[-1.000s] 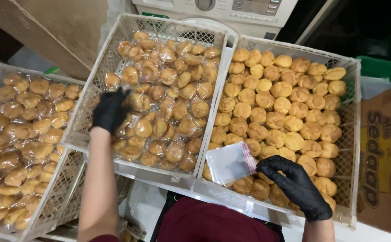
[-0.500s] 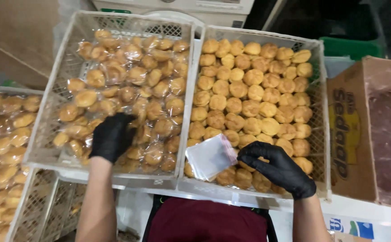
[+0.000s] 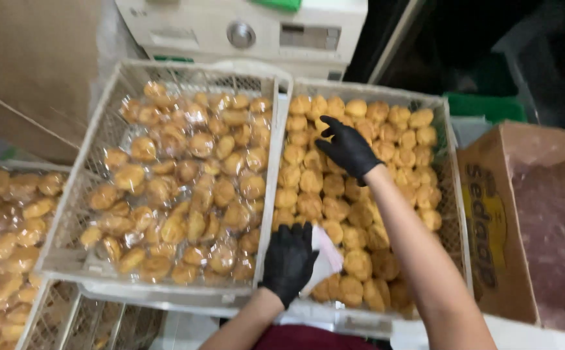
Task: The person is individually packaging small pastries into plastic bags from a large storage crate.
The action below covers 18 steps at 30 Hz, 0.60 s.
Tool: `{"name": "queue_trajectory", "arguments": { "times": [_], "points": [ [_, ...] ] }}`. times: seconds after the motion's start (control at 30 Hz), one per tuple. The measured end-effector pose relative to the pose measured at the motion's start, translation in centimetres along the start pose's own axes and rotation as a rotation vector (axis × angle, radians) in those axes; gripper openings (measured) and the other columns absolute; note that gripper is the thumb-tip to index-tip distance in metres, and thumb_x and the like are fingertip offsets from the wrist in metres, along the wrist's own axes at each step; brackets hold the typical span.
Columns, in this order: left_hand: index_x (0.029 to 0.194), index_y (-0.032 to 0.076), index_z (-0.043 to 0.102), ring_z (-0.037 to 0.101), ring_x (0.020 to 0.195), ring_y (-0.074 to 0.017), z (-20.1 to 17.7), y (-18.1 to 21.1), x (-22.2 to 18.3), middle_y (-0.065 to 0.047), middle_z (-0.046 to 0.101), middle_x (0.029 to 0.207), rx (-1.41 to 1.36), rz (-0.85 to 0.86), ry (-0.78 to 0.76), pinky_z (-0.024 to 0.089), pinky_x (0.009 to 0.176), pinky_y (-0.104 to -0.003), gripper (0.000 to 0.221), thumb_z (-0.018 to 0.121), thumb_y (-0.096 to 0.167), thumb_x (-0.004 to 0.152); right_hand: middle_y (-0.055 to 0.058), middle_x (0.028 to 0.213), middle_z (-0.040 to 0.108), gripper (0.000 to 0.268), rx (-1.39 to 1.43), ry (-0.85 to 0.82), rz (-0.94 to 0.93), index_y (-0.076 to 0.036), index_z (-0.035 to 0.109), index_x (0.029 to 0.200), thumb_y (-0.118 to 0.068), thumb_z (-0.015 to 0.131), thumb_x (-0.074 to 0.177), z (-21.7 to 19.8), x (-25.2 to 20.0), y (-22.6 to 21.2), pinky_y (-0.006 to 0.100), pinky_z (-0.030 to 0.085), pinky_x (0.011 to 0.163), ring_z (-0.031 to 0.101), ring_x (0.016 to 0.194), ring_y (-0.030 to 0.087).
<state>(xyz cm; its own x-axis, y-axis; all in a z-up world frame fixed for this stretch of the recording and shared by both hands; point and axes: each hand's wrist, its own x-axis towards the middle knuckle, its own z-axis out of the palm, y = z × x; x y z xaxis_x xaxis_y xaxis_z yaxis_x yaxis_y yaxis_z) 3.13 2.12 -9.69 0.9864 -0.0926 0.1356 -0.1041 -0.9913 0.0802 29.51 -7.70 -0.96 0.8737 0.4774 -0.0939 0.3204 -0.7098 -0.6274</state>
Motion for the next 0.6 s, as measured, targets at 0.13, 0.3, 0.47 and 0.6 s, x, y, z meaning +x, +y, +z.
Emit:
{"name": "queue_trajectory", "arguments": {
  "times": [0.13, 0.3, 0.47, 0.6],
  "points": [
    [0.131, 0.008, 0.062, 0.057, 0.088, -0.0366, -1.4, -0.4, 0.0, -0.014, 0.066, 0.096, 0.043, 0.052, 0.001, 0.045, 0.068, -0.048, 0.053, 0.068, 0.043, 0.091, 0.001, 0.132, 0.069, 0.072, -0.069, 0.109, -0.015, -0.029, 0.040, 0.156, -0.042, 0.066, 0.091, 1.8, 5.9, -0.1, 0.050, 0.051, 0.082, 0.063, 0.112, 0.028],
    [0.117, 0.009, 0.072, 0.055, 0.087, -0.0416, -0.7, -1.1, -0.5, -0.017, 0.059, 0.099, -0.566, 0.150, 0.239, 0.045, 0.082, -0.049, 0.042, 0.052, -0.001, 0.082, 0.022, 0.154, 0.047, 0.089, -0.299, 0.025, -0.118, -0.015, 0.039, 0.158, -0.061, 0.064, 0.086, 4.8, 11.7, 0.5, 0.058, 0.042, 0.108, 0.039, 0.136, 0.051],
    [0.130, 0.006, 0.069, 0.055, 0.081, -0.0398, 0.8, -1.1, -0.7, -0.019, 0.059, 0.094, -0.508, 0.188, 0.352, 0.046, 0.069, -0.050, 0.043, 0.056, -0.002, 0.089, 0.021, 0.134, 0.062, 0.073, -0.387, 0.101, -0.101, -0.014, 0.056, 0.140, -0.058, 0.068, 0.084, 6.2, 13.7, 0.8, 0.057, 0.048, 0.095, 0.050, 0.118, 0.051],
    [0.127, 0.007, 0.069, 0.056, 0.075, -0.0398, 0.6, -0.7, -0.7, -0.018, 0.063, 0.091, -0.336, 0.167, 0.349, 0.045, 0.064, -0.053, 0.043, 0.057, 0.006, 0.085, 0.017, 0.130, 0.065, 0.072, -0.126, 0.229, -0.037, -0.014, 0.061, 0.127, -0.050, 0.086, 0.071, 4.7, 12.6, -0.1, 0.052, 0.049, 0.094, 0.054, 0.120, 0.043]
  ]
}}
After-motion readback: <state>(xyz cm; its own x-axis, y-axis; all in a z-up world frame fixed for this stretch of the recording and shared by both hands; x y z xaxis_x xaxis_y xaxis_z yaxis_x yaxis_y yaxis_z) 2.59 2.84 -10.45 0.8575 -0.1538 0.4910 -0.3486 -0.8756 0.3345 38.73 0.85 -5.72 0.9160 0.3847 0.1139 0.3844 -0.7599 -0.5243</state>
